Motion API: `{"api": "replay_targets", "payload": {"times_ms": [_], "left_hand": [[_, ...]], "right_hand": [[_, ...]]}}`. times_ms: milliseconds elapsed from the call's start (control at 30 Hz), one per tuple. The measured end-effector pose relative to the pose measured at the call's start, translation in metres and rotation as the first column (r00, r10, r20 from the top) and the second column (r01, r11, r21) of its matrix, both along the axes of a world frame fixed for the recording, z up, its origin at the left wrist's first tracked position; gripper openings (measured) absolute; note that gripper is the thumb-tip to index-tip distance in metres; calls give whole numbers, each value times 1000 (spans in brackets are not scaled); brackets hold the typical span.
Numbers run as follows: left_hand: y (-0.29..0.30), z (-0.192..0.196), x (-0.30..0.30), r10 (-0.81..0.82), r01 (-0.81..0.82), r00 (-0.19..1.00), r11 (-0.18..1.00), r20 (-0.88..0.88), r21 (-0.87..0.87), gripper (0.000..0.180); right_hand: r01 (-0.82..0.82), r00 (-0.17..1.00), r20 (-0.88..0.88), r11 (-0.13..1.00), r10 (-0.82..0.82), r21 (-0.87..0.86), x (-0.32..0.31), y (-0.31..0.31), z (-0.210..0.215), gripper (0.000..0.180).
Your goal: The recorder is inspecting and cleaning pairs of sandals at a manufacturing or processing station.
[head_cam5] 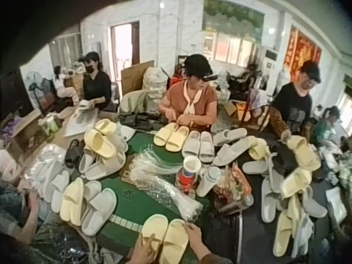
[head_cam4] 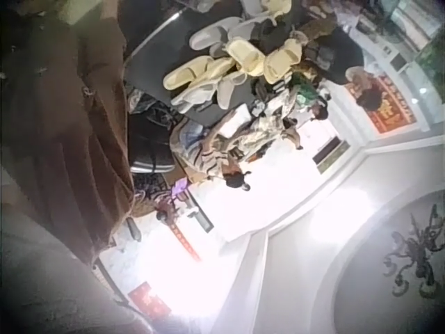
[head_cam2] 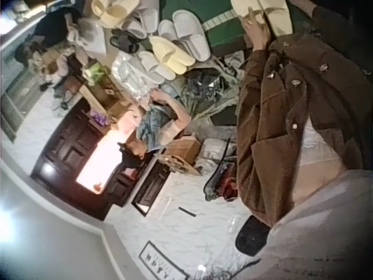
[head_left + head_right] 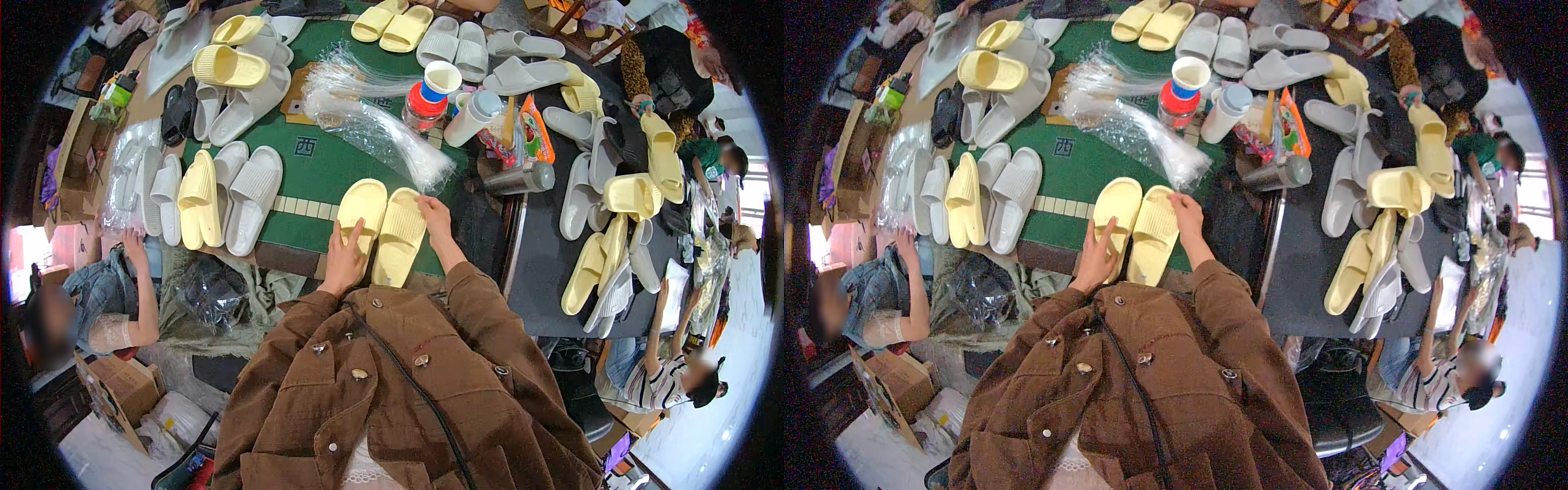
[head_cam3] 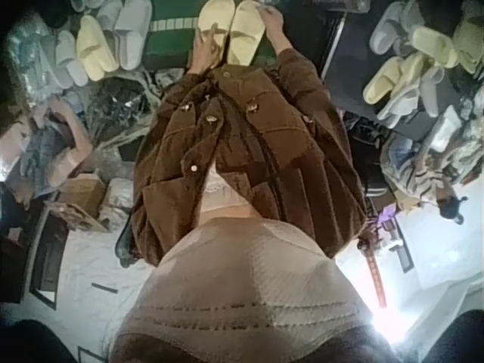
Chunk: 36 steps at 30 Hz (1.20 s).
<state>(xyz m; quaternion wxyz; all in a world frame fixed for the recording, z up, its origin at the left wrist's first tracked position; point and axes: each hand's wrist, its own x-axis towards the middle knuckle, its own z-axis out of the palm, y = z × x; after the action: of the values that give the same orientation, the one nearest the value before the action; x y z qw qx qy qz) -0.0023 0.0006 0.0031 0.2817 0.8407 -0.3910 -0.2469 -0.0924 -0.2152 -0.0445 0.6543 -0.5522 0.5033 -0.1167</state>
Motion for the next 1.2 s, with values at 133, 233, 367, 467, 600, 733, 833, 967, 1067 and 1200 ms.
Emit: {"api": "replay_targets", "payload": {"times_ms": [133,233,367,467,600,733,833,967,1067,1200], "left_hand": [[-1,-1,0,15,-14,998,1000,55,-26,78],[-2,-4,1,18,-15,992,999,124,-31,73],[-17,19,7,3,34,974,987,227,-160,61],[-44,47,0,-42,60,997,954,67,-293,51],[-63,55,-11,-130,72,983,920,-127,-386,36],[-55,54,-14,-172,79,959,927,-227,-368,20],[-37,52,-12,-162,67,960,924,-227,-377,10],[-3,55,7,-80,61,996,937,-41,-345,10],[20,51,18,-59,127,976,936,208,-329,12],[43,36,18,-143,207,961,939,235,-275,14]], "right_hand": [[100,987,106,981,-119,168,-10,-1,-2,18],[181,972,86,931,-219,316,-22,2,1,13],[116,974,178,986,-137,122,-33,12,27,15],[-37,977,207,995,57,-97,-34,24,65,19],[-126,934,331,991,131,-36,-37,41,107,21],[-8,889,452,986,-69,166,-49,37,126,17],[18,853,505,975,-131,222,-62,28,129,17],[112,801,534,945,-269,308,-81,15,116,18],[72,838,498,950,-223,305,-87,13,110,22],[-43,963,270,964,-31,262,-88,26,95,31]]}}
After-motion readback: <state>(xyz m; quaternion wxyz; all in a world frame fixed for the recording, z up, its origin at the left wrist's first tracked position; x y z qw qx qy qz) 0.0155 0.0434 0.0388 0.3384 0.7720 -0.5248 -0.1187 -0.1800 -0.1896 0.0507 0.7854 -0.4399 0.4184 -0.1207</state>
